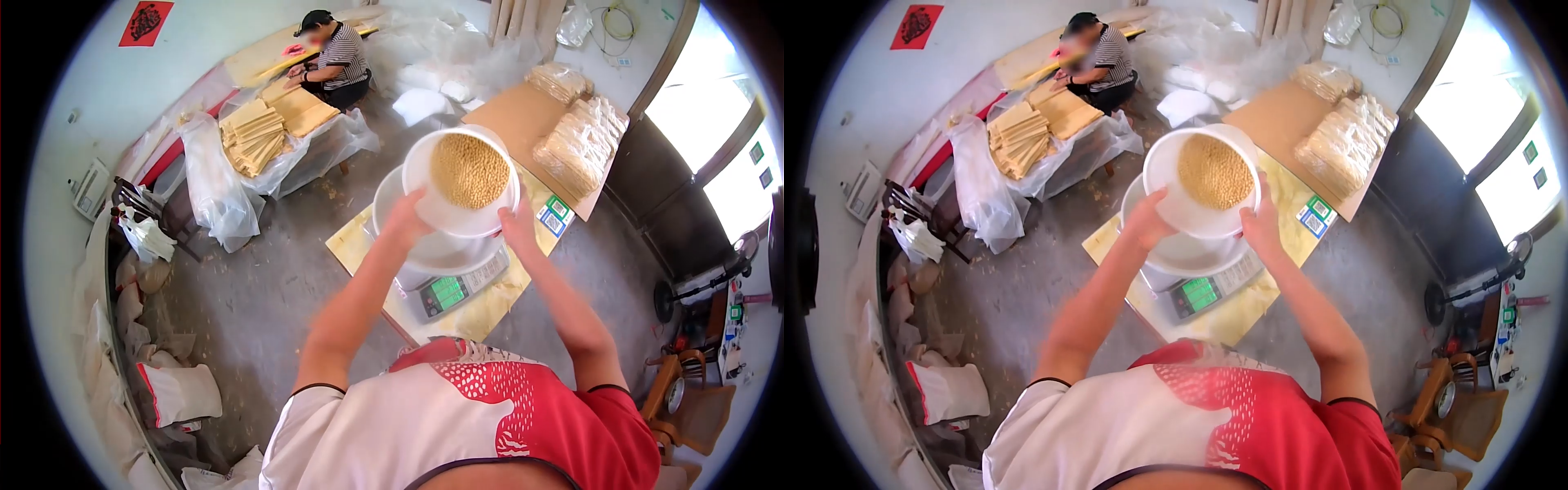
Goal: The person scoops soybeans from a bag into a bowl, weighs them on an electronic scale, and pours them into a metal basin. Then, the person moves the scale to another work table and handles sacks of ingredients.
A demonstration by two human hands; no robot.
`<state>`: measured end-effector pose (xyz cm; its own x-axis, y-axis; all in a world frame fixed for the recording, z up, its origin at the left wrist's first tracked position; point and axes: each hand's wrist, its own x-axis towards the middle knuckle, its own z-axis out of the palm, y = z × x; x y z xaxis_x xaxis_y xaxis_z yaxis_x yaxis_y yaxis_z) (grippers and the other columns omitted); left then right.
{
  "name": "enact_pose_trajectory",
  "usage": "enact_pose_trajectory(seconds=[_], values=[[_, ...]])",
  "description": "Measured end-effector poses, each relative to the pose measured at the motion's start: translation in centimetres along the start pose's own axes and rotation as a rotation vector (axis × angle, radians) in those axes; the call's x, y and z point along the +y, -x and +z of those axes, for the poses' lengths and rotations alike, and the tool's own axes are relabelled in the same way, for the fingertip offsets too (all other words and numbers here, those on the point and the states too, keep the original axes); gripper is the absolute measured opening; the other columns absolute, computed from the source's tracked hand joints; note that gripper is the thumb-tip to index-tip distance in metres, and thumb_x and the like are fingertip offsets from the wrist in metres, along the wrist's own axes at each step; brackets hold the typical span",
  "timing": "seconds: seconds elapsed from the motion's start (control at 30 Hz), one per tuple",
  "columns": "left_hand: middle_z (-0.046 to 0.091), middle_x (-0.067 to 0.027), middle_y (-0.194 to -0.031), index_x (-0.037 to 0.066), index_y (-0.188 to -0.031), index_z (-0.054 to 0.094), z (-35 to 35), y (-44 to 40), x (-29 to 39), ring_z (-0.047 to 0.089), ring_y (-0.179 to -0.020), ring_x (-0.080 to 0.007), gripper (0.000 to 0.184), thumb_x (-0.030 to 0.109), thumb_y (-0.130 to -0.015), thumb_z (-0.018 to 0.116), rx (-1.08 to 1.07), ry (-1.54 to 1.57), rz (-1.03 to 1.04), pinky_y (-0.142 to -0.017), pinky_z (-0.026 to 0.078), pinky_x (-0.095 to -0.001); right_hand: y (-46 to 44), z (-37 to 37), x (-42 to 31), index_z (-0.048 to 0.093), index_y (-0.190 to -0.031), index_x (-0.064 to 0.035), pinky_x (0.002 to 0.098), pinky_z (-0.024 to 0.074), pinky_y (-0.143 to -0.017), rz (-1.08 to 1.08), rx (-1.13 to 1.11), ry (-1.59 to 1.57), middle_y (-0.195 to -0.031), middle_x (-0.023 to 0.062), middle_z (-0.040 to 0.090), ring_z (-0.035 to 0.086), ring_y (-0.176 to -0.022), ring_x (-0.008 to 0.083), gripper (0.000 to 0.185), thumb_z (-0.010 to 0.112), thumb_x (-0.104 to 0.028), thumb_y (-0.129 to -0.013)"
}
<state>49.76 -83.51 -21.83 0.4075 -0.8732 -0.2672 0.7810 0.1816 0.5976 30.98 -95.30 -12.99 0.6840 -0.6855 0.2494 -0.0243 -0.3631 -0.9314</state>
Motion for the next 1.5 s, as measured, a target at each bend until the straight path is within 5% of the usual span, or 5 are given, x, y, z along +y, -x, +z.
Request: enact_pose_trajectory(seconds=[0.1, 0.33, 0.9, 1.27, 1.5], values=[[0.049, -0.0124, -0.12, 0.004, -0.126, 0.038, -3.7, -3.7, -1.2, 0.052, -0.105, -0.0271, 0.044, 0.026, -0.089, 0.044, -0.111, -0.344, 0.238, -0.083, 0.047, -0.041, -0.5, 1.6, 3.3, 0.015, -0.138, -0.0057, 0.0229, 0.0498, -0.037, 0.014, 0.073, -0.053, -0.125, 0.0195, 0.041, 0.061, -0.081, 0.0235, 0.07, 0.038, 0.006, -0.072], [0.045, -0.0116, -0.124, 0.003, -0.127, 0.037, 0.8, -1.6, 0.3, 0.049, -0.109, -0.0243, 0.044, 0.026, -0.09, 0.043, 0.098, 0.11, 0.036, -0.087, 0.044, -0.0395, -1.2, 2.0, 5.1, 0.019, -0.136, 0.0012, 0.0379, 0.0316, -0.099, -0.296, 0.137, 0.398, -0.128, 0.0243, 0.039, 0.042, -0.116, 0.0356, 0.068, 0.041, 0.002, -0.072], [0.054, -0.0063, -0.108, 0.008, -0.108, 0.053, 1.6, 1.6, 1.3, 0.053, -0.097, -0.0174, 0.033, 0.029, -0.082, 0.055, 0.356, -0.512, 0.158, -0.079, 0.043, -0.0342, -4.2, 1.3, 6.0, 0.026, -0.131, 0.0057, 0.0364, 0.0283, -0.101, -0.313, 0.168, 0.235, -0.131, 0.0245, 0.036, 0.038, -0.12, 0.035, 0.059, 0.039, -0.002, -0.074], [0.053, -0.0173, -0.107, 0.005, -0.106, 0.057, 8.0, -1.7, 1.6, 0.048, -0.104, -0.0331, 0.037, 0.023, -0.075, 0.062, 0.257, -1.695, 1.152, -0.087, 0.039, -0.0422, -3.9, 1.6, 5.1, 0.03, -0.129, 0.0034, 0.0373, 0.0339, -0.097, -0.341, 0.206, 0.237, -0.125, 0.0253, 0.041, 0.043, -0.116, 0.036, 0.056, 0.043, 0.001, -0.075], [0.053, -0.0161, -0.111, 0.006, -0.11, 0.057, 6.6, -7.8, 0.3, 0.047, -0.108, -0.0331, 0.05, 0.043, -0.076, 0.059, 0.35, -1.831, 0.866, -0.091, 0.038, -0.0422, -3.8, 1.5, 4.7, 0.031, -0.128, 0.0001, 0.0402, 0.0329, -0.098, -0.317, 0.206, 0.282, -0.127, 0.0253, 0.037, 0.038, -0.118, 0.0396, 0.058, 0.045, 0.003, -0.072]])
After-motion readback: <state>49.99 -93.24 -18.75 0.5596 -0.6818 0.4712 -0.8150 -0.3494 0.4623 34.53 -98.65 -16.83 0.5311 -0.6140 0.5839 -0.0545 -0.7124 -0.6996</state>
